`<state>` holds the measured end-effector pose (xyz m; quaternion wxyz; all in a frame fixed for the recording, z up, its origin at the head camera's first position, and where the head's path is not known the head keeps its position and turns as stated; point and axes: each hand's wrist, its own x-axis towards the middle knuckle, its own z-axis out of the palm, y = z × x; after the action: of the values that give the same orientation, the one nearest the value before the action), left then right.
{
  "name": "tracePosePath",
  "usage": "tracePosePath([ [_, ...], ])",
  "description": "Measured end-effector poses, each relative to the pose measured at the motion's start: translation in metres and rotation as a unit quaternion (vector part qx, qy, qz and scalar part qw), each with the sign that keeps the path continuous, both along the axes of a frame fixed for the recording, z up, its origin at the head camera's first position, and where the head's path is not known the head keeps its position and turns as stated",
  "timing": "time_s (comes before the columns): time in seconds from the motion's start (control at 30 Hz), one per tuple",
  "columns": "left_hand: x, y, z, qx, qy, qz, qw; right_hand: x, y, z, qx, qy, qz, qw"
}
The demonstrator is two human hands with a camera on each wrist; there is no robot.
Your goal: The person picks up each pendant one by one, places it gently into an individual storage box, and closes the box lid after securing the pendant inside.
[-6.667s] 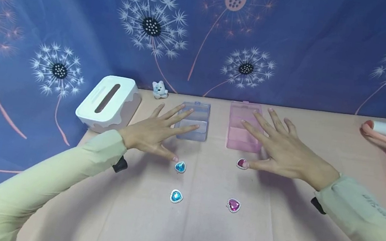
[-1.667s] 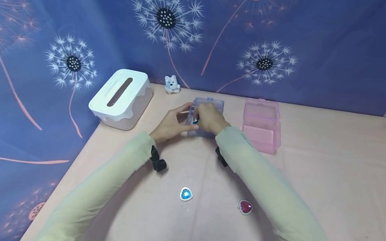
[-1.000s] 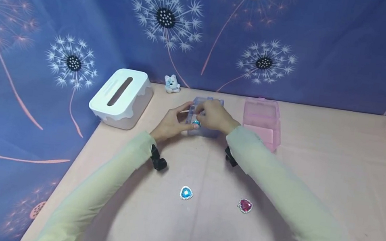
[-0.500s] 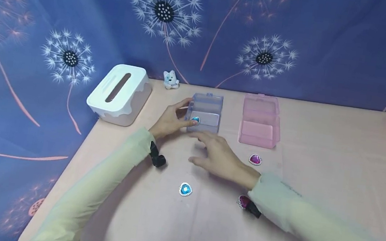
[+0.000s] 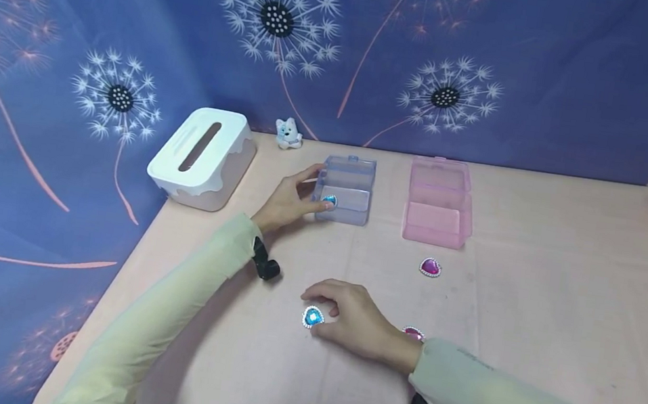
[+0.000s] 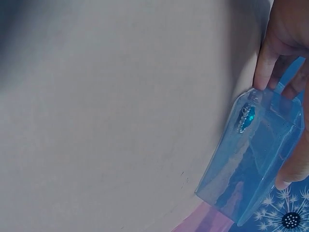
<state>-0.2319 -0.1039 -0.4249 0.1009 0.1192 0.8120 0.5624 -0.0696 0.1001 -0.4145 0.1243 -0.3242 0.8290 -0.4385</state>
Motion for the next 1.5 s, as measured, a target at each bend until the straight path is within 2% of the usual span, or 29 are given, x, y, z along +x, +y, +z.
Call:
tracePosePath([
  [0.27,0.000,0.001,-0.001,-0.003,0.004,0.005,1.0000,0.004,-0.004,-0.008,0.036,0.087,0.018,0.9954],
  [0.5,0.001,0.000,-0.003,-0.005,0.012,0.011,0.9998,0.005,-0.005,-0.007,0.044,0.082,0.014,0.9956],
  [0.6,0.002,0.000,-0.004,-0.001,0.014,0.008,0.9999,0.005,-0.004,-0.004,0.039,0.074,-0.006,0.9965],
  [0.73,0.001,0.000,-0.005,0.000,0.016,0.006,0.9999,0.001,-0.002,0.008,0.004,0.057,-0.033,0.9978],
  [0.9,0.000,0.000,-0.004,0.005,0.010,0.004,0.9999,-0.011,0.001,0.028,-0.016,0.063,-0.053,0.9965],
  [1.2,0.000,0.001,-0.002,-0.001,0.022,0.006,0.9997,-0.036,0.003,0.060,-0.024,0.101,-0.095,0.9900],
  [1.33,0.001,0.001,-0.002,0.005,0.018,0.004,0.9998,-0.054,0.002,0.074,-0.026,0.119,-0.111,0.9863],
  [1.5,0.002,0.000,-0.002,0.015,0.012,0.001,0.9998,-0.088,0.002,0.082,-0.013,0.142,-0.131,0.9811],
])
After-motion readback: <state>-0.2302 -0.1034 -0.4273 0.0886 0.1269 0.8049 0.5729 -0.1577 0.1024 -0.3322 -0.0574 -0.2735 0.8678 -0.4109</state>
